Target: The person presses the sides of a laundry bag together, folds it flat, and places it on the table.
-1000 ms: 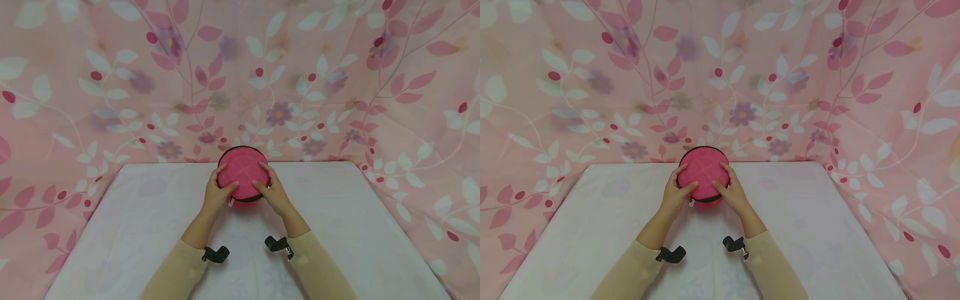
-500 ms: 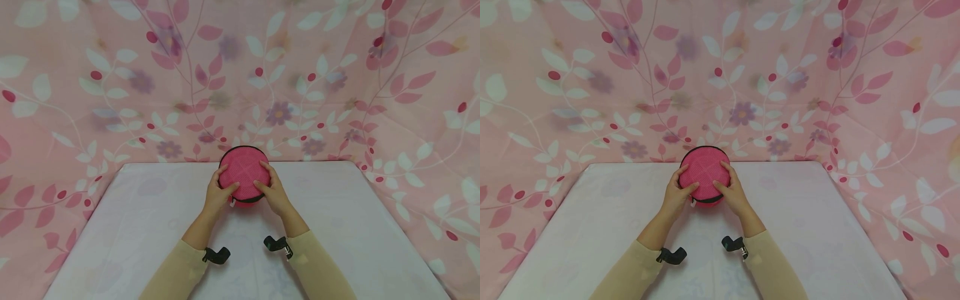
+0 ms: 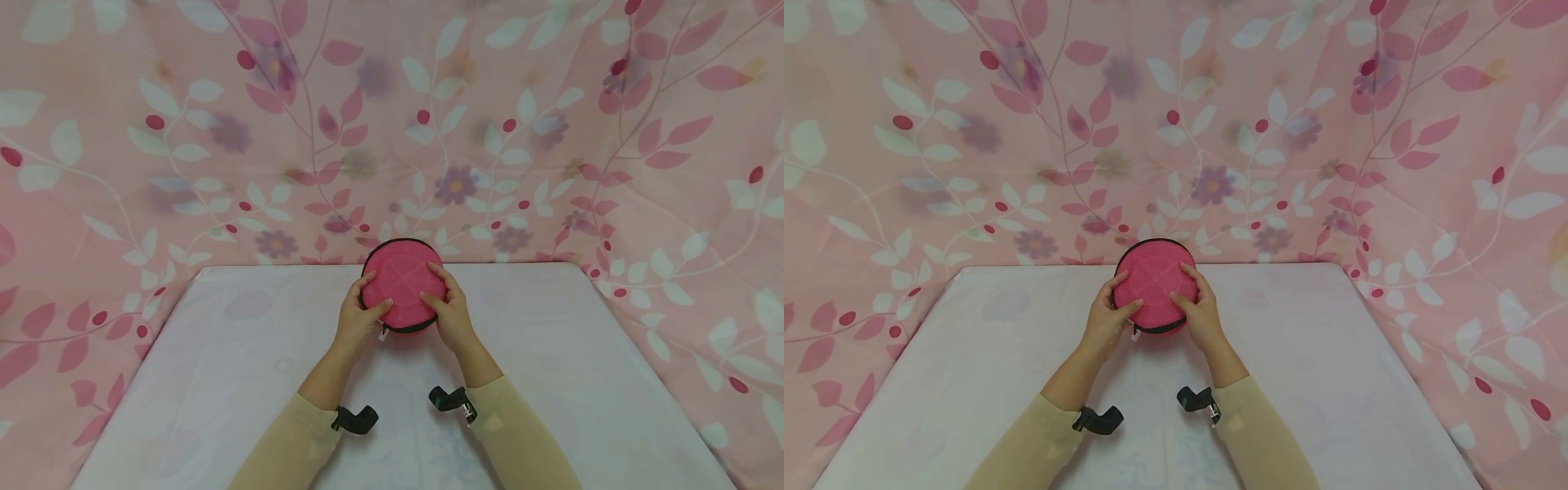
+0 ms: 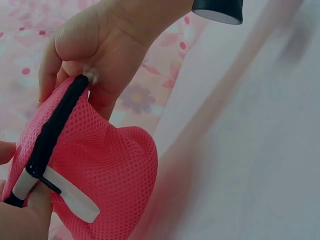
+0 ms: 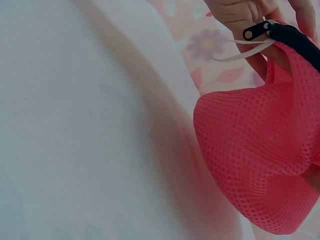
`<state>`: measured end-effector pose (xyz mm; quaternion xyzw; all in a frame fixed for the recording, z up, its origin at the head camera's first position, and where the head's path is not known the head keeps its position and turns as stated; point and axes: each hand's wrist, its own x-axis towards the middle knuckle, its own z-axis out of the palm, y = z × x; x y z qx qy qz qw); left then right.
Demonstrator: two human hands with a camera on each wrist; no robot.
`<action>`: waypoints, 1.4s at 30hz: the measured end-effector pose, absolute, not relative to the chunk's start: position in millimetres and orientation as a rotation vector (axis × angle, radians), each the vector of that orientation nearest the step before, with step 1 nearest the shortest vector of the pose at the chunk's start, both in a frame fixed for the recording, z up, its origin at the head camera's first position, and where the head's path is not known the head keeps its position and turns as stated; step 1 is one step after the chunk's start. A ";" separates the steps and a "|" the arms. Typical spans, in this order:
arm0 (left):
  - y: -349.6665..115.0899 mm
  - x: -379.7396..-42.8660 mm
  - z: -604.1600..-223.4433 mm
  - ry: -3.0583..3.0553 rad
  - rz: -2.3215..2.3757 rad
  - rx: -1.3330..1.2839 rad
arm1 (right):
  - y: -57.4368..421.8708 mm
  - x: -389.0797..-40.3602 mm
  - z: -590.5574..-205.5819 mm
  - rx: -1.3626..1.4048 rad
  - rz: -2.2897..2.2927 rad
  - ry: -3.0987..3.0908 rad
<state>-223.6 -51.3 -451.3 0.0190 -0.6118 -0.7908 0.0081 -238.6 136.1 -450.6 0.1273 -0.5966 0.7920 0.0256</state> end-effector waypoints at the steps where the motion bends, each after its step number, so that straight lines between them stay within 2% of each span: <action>1: -50.7 -224.0 -451.6 -1.896 -2.487 0.059 | 135.5 -238.6 -450.7 0.387 2.469 -1.804; 6: -49.2 -224.2 -452.5 -1.867 -2.513 0.081 | 135.0 -239.0 -450.1 0.333 2.526 -1.742; 11: -49.5 -224.5 -452.3 -1.869 -2.505 0.087 | 143.2 -240.8 -447.4 0.310 2.381 -2.024; 18: -53.1 -227.3 -454.5 -1.931 -2.455 0.079 | 158.0 -242.5 -442.6 0.472 2.147 -2.391; 23: -54.4 -228.5 -453.6 -1.966 -2.433 0.092 | 163.2 -242.4 -442.0 0.552 2.189 -2.495; 42: -52.0 -223.1 -451.1 -1.948 -2.455 0.053 | 157.6 -242.1 -450.2 0.522 2.443 -2.296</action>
